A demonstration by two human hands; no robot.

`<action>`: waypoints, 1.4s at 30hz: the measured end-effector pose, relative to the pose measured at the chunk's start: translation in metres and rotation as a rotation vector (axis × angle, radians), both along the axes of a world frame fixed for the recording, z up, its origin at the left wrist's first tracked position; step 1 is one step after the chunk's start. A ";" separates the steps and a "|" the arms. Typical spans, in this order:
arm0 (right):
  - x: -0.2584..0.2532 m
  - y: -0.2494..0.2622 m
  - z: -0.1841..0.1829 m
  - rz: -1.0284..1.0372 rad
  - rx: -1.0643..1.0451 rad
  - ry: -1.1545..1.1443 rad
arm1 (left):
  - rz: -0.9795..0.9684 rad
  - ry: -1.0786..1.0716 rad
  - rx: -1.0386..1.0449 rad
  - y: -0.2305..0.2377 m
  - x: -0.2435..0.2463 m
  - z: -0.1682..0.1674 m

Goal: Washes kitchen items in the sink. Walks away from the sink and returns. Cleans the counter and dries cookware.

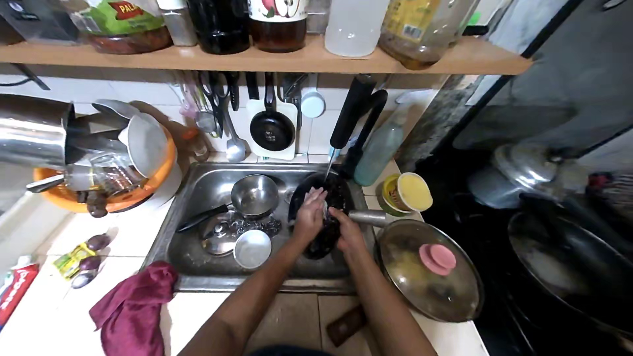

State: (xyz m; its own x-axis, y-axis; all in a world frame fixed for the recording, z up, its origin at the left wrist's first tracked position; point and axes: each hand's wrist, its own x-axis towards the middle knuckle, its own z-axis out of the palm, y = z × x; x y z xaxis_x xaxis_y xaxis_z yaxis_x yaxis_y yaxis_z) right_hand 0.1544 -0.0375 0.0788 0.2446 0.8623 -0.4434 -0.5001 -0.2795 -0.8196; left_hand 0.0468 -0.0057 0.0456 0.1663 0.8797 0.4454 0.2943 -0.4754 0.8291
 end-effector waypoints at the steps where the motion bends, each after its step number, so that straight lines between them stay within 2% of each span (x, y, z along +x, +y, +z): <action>1: 0.000 -0.004 0.001 0.027 -0.004 -0.023 | -0.043 0.031 0.019 0.014 -0.001 0.007; 4: 0.003 -0.014 0.000 0.055 -0.005 -0.029 | -0.077 0.120 -0.068 0.051 -0.009 0.024; 6: 0.006 -0.018 -0.002 0.057 0.006 -0.012 | -0.033 0.111 -0.245 0.069 -0.019 0.026; 9: 0.013 -0.021 -0.007 0.038 0.025 -0.005 | 0.131 0.020 -0.535 0.091 -0.033 -0.008; 12: 0.013 -0.019 -0.008 -0.028 0.030 -0.010 | 0.247 0.003 -0.699 0.063 -0.030 -0.036; 15: 0.018 -0.011 -0.007 -0.098 0.029 0.023 | 0.224 0.009 -0.620 0.005 -0.015 -0.037; 18: 0.025 -0.007 -0.008 -0.079 0.016 0.052 | 0.085 -0.043 -0.382 -0.040 -0.002 -0.023; 20: 0.025 -0.008 -0.007 -0.020 0.009 0.033 | 0.053 -0.061 -0.182 -0.041 0.005 -0.014; 23: 0.024 -0.013 -0.008 0.082 0.034 -0.003 | 0.064 -0.034 0.148 -0.005 0.004 -0.018; 24: 0.023 -0.015 -0.004 0.109 0.033 -0.025 | 0.048 0.000 0.161 0.008 -0.001 -0.014; 28: 0.028 -0.012 0.009 0.255 0.016 -0.159 | 0.007 0.137 -0.008 0.047 -0.025 0.023; 30: 0.031 -0.003 0.020 0.357 0.028 -0.263 | -0.031 0.159 0.034 0.053 -0.030 0.039; 33: 0.032 0.016 0.039 0.525 0.066 -0.441 | -0.085 0.046 0.034 0.047 -0.030 0.055; 35: 0.028 0.031 0.049 0.623 0.046 -0.573 | -0.102 -0.108 -0.051 0.039 -0.026 0.062; 38: 0.011 0.045 0.061 0.696 0.047 -0.724 | -0.146 -0.187 -0.158 0.032 -0.019 0.071; 42: -0.004 0.044 0.052 0.705 0.147 -0.797 | -0.212 0.060 -0.231 0.036 -0.022 0.086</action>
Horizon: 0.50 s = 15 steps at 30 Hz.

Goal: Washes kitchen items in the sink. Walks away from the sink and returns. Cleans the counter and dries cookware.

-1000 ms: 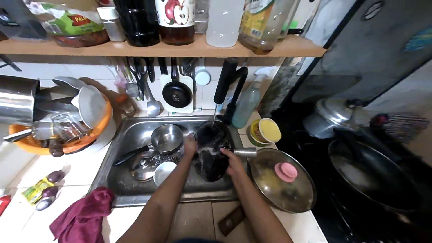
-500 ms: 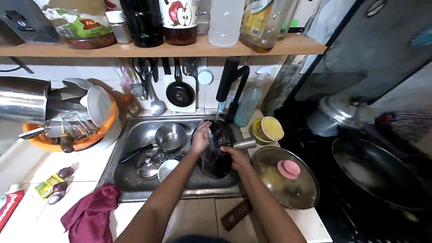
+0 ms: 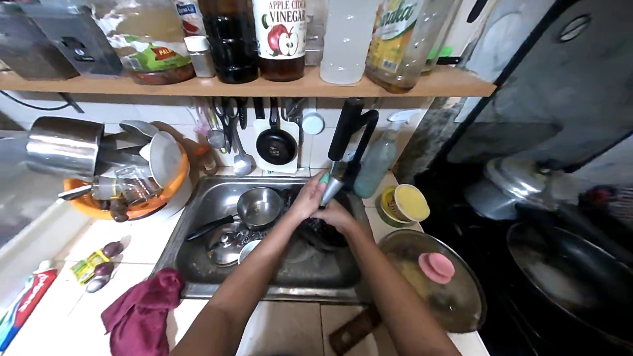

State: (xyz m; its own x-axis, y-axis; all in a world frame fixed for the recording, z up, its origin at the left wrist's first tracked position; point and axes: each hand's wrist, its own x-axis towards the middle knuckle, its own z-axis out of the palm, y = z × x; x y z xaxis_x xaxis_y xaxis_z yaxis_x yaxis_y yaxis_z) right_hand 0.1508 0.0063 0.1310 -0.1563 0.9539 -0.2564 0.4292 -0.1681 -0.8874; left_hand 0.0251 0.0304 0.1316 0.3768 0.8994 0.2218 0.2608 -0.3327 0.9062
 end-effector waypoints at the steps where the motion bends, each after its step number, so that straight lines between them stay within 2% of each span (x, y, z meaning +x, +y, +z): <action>1: -0.001 -0.003 -0.001 0.023 -0.003 0.002 | -0.030 0.066 0.028 0.000 -0.001 0.002; 4: -0.004 -0.010 -0.001 0.046 -0.009 -0.057 | 0.004 0.134 0.072 -0.006 0.004 0.002; 6: 0.000 -0.006 -0.004 0.108 0.007 -0.057 | 0.068 0.135 -0.004 -0.006 0.010 0.003; 8: 0.009 0.000 -0.002 0.190 -0.012 -0.056 | 0.022 0.106 -0.153 0.001 0.011 0.005; 11: 0.017 -0.009 0.028 0.294 -0.107 -0.154 | -0.110 0.017 -0.375 0.003 0.008 0.011; 15: 0.022 -0.002 0.026 0.285 -0.044 -0.163 | -0.122 -0.098 -0.386 0.002 0.015 0.019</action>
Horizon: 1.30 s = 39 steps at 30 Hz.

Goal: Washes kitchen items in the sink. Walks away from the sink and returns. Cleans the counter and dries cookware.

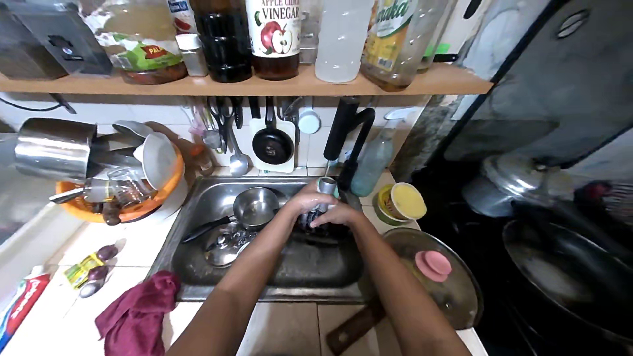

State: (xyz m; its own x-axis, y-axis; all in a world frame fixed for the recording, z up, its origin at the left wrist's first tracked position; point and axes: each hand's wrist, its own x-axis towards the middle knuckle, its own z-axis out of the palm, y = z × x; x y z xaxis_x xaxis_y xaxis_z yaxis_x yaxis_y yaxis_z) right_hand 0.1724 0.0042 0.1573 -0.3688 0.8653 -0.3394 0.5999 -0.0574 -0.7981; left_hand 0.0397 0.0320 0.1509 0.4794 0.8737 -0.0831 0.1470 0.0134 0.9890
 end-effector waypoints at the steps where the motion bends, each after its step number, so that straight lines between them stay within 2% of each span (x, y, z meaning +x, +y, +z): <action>1: 0.002 0.007 -0.011 -0.012 0.038 0.032 | 0.017 -0.053 0.020 0.007 0.002 -0.008; 4: 0.001 0.016 -0.020 -0.043 0.080 0.089 | 0.140 -0.055 0.075 0.016 0.007 -0.014; 8: -0.010 0.024 -0.020 -0.095 0.089 0.038 | 0.342 0.262 0.149 0.014 0.006 -0.001; 11: -0.019 0.030 -0.017 -0.156 0.141 -0.124 | 0.437 0.451 0.254 0.013 0.007 0.004; 13: -0.019 0.034 -0.018 -0.229 0.156 -0.232 | 0.469 0.487 0.329 0.014 0.008 -0.002; 16: -0.014 0.038 -0.018 -0.260 0.182 -0.282 | 0.452 0.372 0.436 0.016 0.004 -0.018; 19: -0.013 0.041 -0.011 -0.235 0.158 -0.280 | 0.366 0.174 0.647 0.016 -0.001 -0.042; 22: -0.014 0.047 -0.003 -0.114 0.132 -0.317 | 0.317 0.133 0.777 0.014 -0.006 -0.054; 27: -0.007 0.067 -0.024 0.131 0.298 -0.311 | 0.124 0.207 0.962 0.023 -0.012 -0.046; 30: -0.008 0.064 -0.018 0.071 0.275 -0.242 | 0.018 0.278 1.053 0.039 -0.014 -0.030; 32: -0.006 0.066 -0.021 0.009 0.194 -0.237 | 0.050 0.224 1.124 0.053 -0.011 -0.029; 35: -0.004 0.065 -0.023 -0.033 0.221 -0.277 | 0.180 0.133 0.994 0.052 -0.008 -0.039; 37: -0.004 0.057 -0.016 -0.083 0.248 -0.348 | 0.212 0.173 0.860 0.040 -0.011 -0.043; 39: 0.001 0.060 -0.022 -0.090 0.278 -0.365 | 0.234 0.177 0.868 0.033 -0.012 -0.053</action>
